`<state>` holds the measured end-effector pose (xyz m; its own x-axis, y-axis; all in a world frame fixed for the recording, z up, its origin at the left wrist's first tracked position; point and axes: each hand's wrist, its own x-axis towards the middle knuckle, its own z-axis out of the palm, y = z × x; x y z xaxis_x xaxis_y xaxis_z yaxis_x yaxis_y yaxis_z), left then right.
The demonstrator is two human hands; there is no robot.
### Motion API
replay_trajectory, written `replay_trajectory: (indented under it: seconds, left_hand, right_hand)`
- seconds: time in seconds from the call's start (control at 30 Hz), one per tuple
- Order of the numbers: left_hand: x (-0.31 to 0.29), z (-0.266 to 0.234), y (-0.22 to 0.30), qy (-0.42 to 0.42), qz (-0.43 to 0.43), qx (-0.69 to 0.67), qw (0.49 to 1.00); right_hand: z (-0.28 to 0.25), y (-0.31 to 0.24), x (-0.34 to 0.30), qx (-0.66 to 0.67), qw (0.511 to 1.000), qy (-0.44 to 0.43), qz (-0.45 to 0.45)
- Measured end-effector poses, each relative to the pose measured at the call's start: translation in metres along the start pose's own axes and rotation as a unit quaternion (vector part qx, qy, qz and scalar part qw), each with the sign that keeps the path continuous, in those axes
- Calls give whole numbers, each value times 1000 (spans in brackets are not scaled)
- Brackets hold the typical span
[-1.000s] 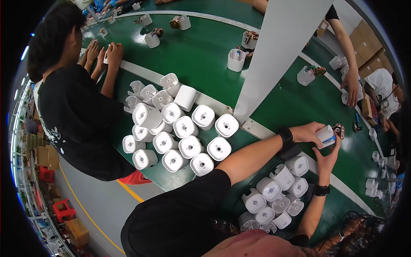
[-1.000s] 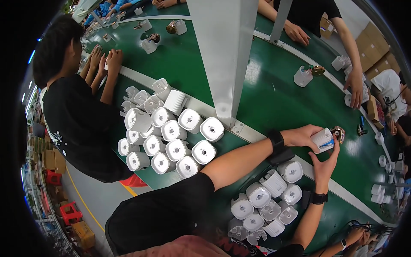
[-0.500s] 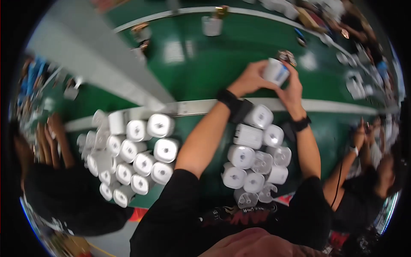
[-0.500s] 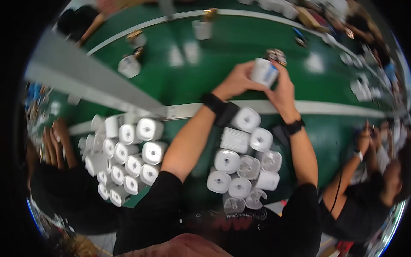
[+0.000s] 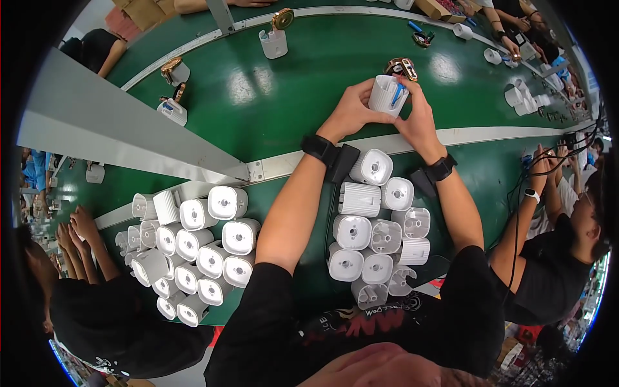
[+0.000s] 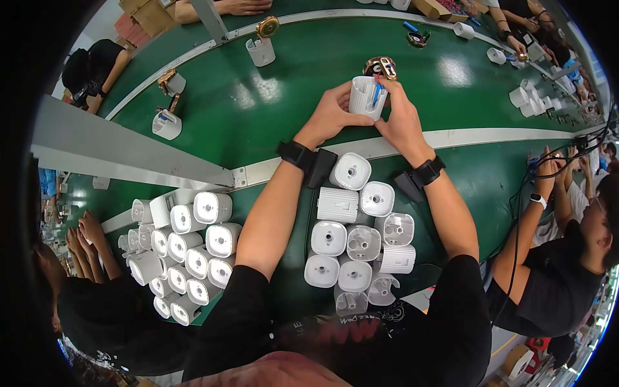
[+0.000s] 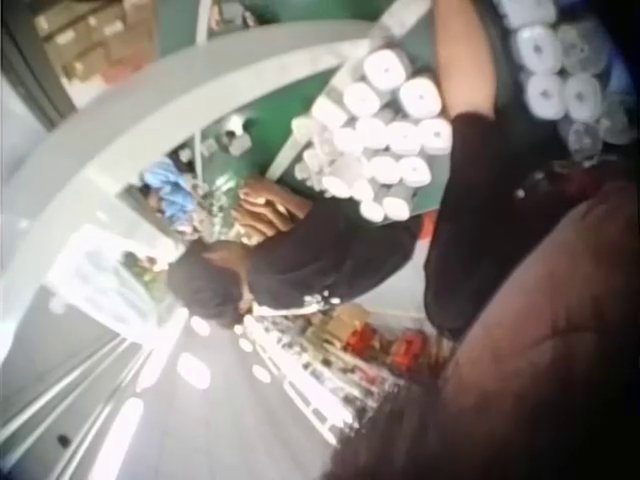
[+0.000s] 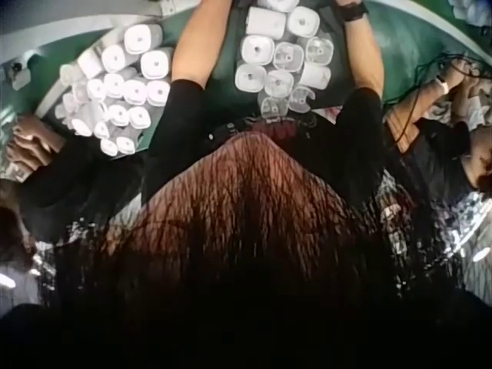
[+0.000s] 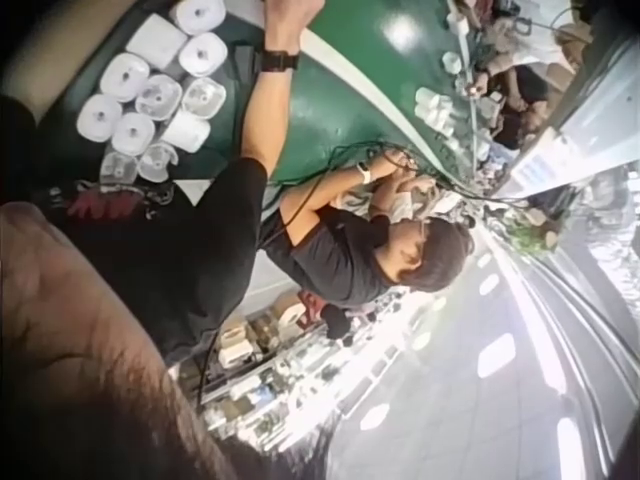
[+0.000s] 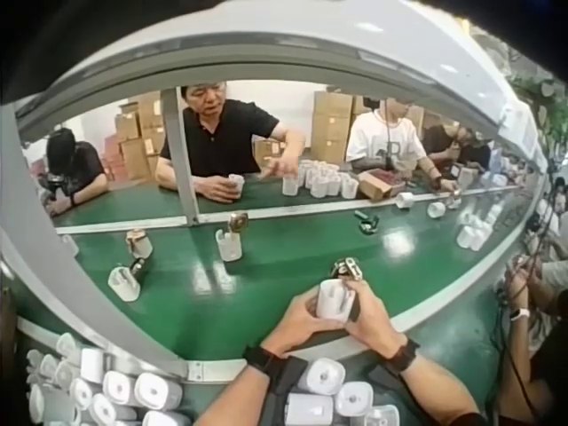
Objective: Assemble electronic components and plastic housings on a production line.
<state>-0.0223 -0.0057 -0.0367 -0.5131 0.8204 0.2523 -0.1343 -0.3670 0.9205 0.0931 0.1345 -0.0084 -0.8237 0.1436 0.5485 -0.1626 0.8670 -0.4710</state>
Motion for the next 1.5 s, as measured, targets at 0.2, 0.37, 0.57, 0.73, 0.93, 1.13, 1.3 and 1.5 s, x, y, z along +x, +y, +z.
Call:
replay_trajectory:
  seconds: [0.2, 0.37, 0.57, 0.73, 0.93, 1.13, 1.3, 1.5]
  left_hand:
    - [0, 1, 3, 0, -3, 6, 1000]
    - [1, 1, 4, -5, 0, 12, 1000]
    - [1, 0, 1, -7, 3, 21, 1000]
    - [3, 0, 0, -2, 8, 27, 1000]
    - [3, -2, -2, 57, 38, 45, 997]
    - [1, -30, 2, 343, 57, 466, 814]
    - [-5, -52, 13, 378, -66, 457, 803]
    - [-4, -37, 35, 403, -58, 455, 792]
  right_hand:
    - [1, 4, 1, 0, 1000, 1, -3]
    - [0, 7, 0, 1, 1000, 10, -22]
    - [1, 12, -1, -7, 999, 18, -50]
    - [-1, 9, 1, -10, 999, 11, -39]
    - [-4, -2, 4, -30, 999, -14, -12]
    - [-24, 18, 1, 44, 979, -174, 96]
    - [-59, -15, 11, 202, 891, -356, 196]
    - [-54, -73, 0, 210, 888, -408, -22]
